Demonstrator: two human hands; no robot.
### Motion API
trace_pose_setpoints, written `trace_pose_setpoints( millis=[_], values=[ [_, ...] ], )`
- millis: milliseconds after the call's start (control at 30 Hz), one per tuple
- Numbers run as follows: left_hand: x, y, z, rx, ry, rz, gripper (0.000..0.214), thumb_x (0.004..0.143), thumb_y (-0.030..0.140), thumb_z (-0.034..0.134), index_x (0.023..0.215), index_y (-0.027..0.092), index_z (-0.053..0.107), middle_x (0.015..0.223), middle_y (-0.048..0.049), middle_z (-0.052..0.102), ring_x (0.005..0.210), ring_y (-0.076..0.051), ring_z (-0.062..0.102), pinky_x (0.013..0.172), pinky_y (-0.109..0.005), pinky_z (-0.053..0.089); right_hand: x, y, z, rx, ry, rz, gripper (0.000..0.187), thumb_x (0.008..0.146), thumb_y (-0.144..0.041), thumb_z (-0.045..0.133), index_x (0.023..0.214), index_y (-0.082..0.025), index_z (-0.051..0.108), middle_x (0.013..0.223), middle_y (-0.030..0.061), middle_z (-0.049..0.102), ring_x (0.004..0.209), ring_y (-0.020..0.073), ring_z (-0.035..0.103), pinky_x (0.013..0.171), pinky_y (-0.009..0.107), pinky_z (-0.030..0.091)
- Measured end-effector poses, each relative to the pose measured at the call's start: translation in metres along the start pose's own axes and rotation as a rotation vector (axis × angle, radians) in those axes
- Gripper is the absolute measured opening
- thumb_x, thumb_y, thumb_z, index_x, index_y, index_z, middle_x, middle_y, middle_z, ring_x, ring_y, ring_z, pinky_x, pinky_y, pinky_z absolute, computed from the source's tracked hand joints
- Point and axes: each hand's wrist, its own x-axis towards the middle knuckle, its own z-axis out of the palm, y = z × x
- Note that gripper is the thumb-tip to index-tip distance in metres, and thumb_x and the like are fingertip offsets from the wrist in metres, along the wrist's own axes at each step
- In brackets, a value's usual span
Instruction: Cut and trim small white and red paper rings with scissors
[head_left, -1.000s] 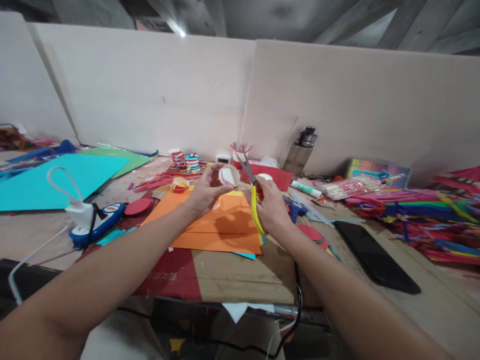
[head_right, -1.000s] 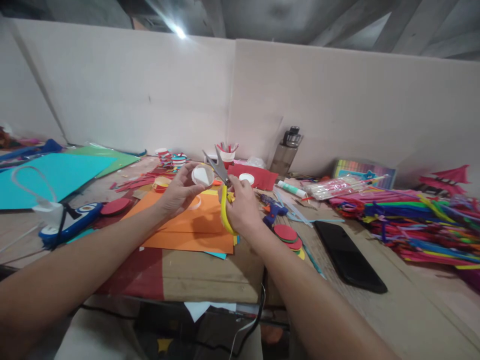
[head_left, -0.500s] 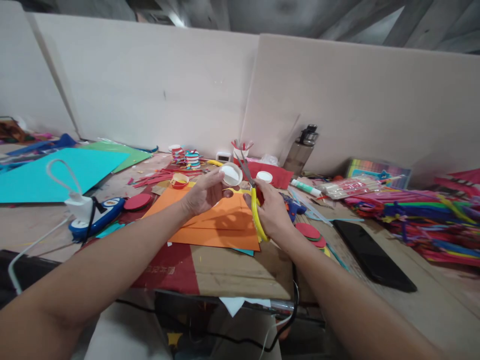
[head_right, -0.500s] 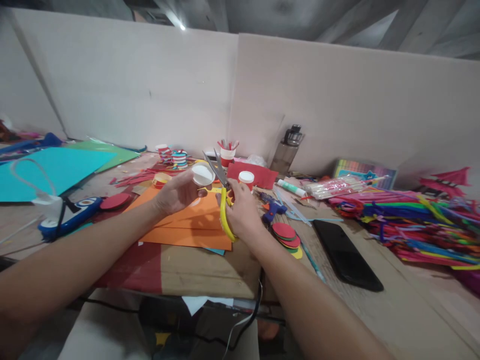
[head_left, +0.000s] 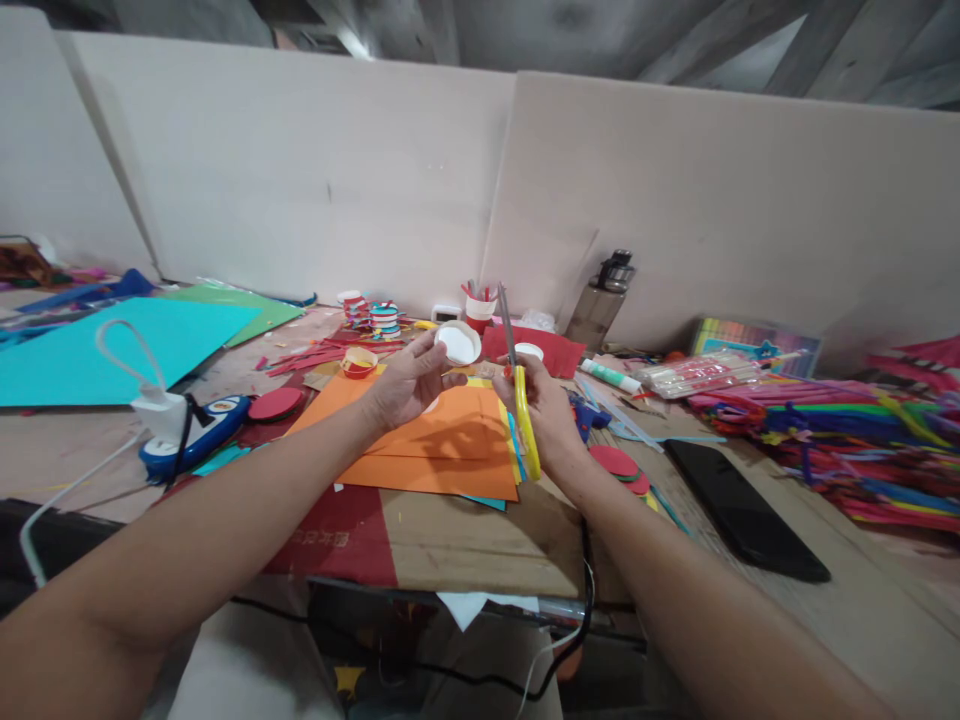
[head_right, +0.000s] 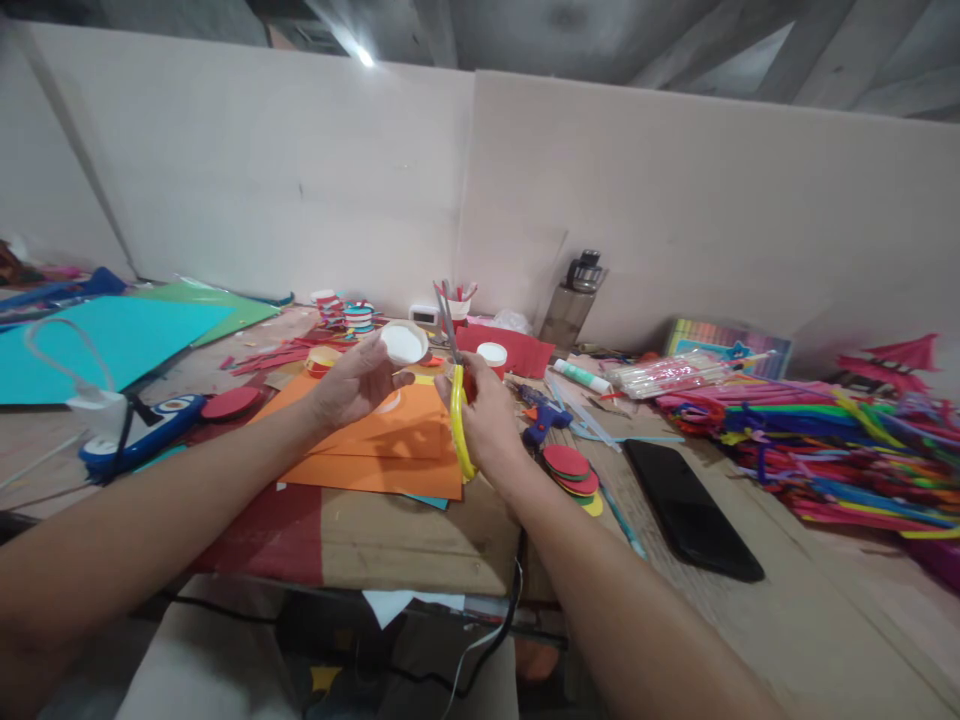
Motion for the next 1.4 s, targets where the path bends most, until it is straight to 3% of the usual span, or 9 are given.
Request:
trace_pose_setpoints(
  millis=[100, 200, 367, 500, 633, 800, 1067, 1233, 1400],
  values=[
    [-0.001, 0.000, 0.004, 0.053, 0.034, 0.055, 0.047, 0.066, 0.021, 0.083, 0.108, 0.022, 0.062, 0.113, -0.0025, 0.066, 0.101, -0.014, 0.063, 0.086, -0.027, 0.055, -0.002, -0.001, 0.001, 0.021, -0.022, 0.012, 0.045, 0.087, -0.050, 0.057, 0.123, -0.023, 0.058, 0.116, 0.0091, 0.069, 0.102, 0.0252, 0.063, 0.088, 0.040, 0.049],
    [-0.001, -0.001, 0.006, 0.100, 0.111, 0.089, 0.054, 0.059, 0.017, 0.086, 0.105, 0.022, 0.057, 0.108, -0.0012, 0.065, 0.099, -0.014, 0.063, 0.090, -0.031, 0.055, -0.004, -0.005, 0.001, -0.005, -0.069, 0.014, 0.046, 0.087, -0.051, 0.058, 0.123, -0.022, 0.058, 0.120, 0.0104, 0.067, 0.105, 0.0256, 0.062, 0.091, 0.041, 0.048],
    [0.002, 0.000, 0.005, 0.229, 0.258, 0.116, 0.060, 0.057, 0.021, 0.086, 0.107, 0.023, 0.053, 0.107, -0.0018, 0.063, 0.088, -0.014, 0.064, 0.062, -0.022, 0.055, -0.005, -0.014, 0.002, -0.063, -0.148, -0.014, 0.040, 0.088, -0.043, 0.057, 0.121, -0.021, 0.060, 0.118, 0.0099, 0.068, 0.103, 0.0245, 0.062, 0.091, 0.039, 0.047],
    [0.002, -0.001, 0.004, 0.261, 0.194, 0.116, 0.059, 0.061, 0.022, 0.085, 0.113, 0.023, 0.057, 0.105, -0.0028, 0.064, 0.081, -0.013, 0.064, 0.053, -0.018, 0.050, -0.006, -0.015, 0.004, -0.151, -0.191, -0.004, 0.038, 0.087, -0.035, 0.056, 0.122, -0.021, 0.061, 0.109, 0.0090, 0.069, 0.099, 0.0237, 0.061, 0.087, 0.037, 0.048],
    [0.001, -0.003, 0.005, 0.224, 0.149, 0.098, 0.058, 0.061, 0.020, 0.086, 0.112, 0.023, 0.060, 0.109, -0.0016, 0.065, 0.082, -0.011, 0.063, 0.067, -0.022, 0.055, -0.006, -0.013, 0.004, -0.296, -0.170, 0.047, 0.046, 0.087, -0.032, 0.057, 0.131, -0.021, 0.059, 0.102, 0.0092, 0.067, 0.090, 0.0226, 0.060, 0.078, 0.034, 0.047],
    [0.000, -0.002, 0.008, 0.125, 0.111, 0.071, 0.039, 0.072, 0.032, 0.081, 0.105, 0.021, 0.063, 0.109, -0.0030, 0.067, 0.090, -0.013, 0.065, 0.079, -0.027, 0.056, -0.005, -0.010, 0.003, -0.385, -0.161, 0.098, 0.045, 0.087, -0.031, 0.058, 0.131, -0.022, 0.061, 0.093, 0.0082, 0.065, 0.081, 0.0212, 0.056, 0.071, 0.031, 0.043],
    [-0.001, 0.000, 0.006, 0.149, 0.141, 0.051, 0.052, 0.066, 0.021, 0.084, 0.111, 0.024, 0.056, 0.098, -0.0001, 0.066, 0.076, -0.011, 0.066, 0.050, -0.017, 0.041, -0.005, -0.014, 0.002, -0.229, -0.157, 0.089, 0.042, 0.087, -0.030, 0.056, 0.128, -0.021, 0.060, 0.099, 0.0077, 0.067, 0.085, 0.0209, 0.058, 0.077, 0.032, 0.046],
    [-0.001, -0.001, 0.007, 0.087, 0.106, 0.002, 0.055, 0.066, 0.022, 0.084, 0.110, 0.024, 0.051, 0.099, 0.0006, 0.068, 0.084, -0.015, 0.071, 0.065, -0.022, 0.052, -0.008, -0.012, 0.003, -0.422, -0.132, 0.087, 0.048, 0.086, -0.031, 0.057, 0.133, -0.024, 0.058, 0.095, 0.0095, 0.060, 0.084, 0.0237, 0.057, 0.076, 0.035, 0.046],
    [0.000, -0.001, 0.005, 0.049, 0.124, 0.046, 0.053, 0.069, 0.031, 0.084, 0.109, 0.024, 0.048, 0.094, 0.0016, 0.068, 0.079, -0.014, 0.071, 0.073, -0.027, 0.057, -0.007, -0.012, 0.003, -0.403, -0.126, 0.068, 0.044, 0.087, -0.029, 0.057, 0.130, -0.021, 0.059, 0.095, 0.0093, 0.058, 0.083, 0.0225, 0.056, 0.076, 0.033, 0.046]
  ],
)
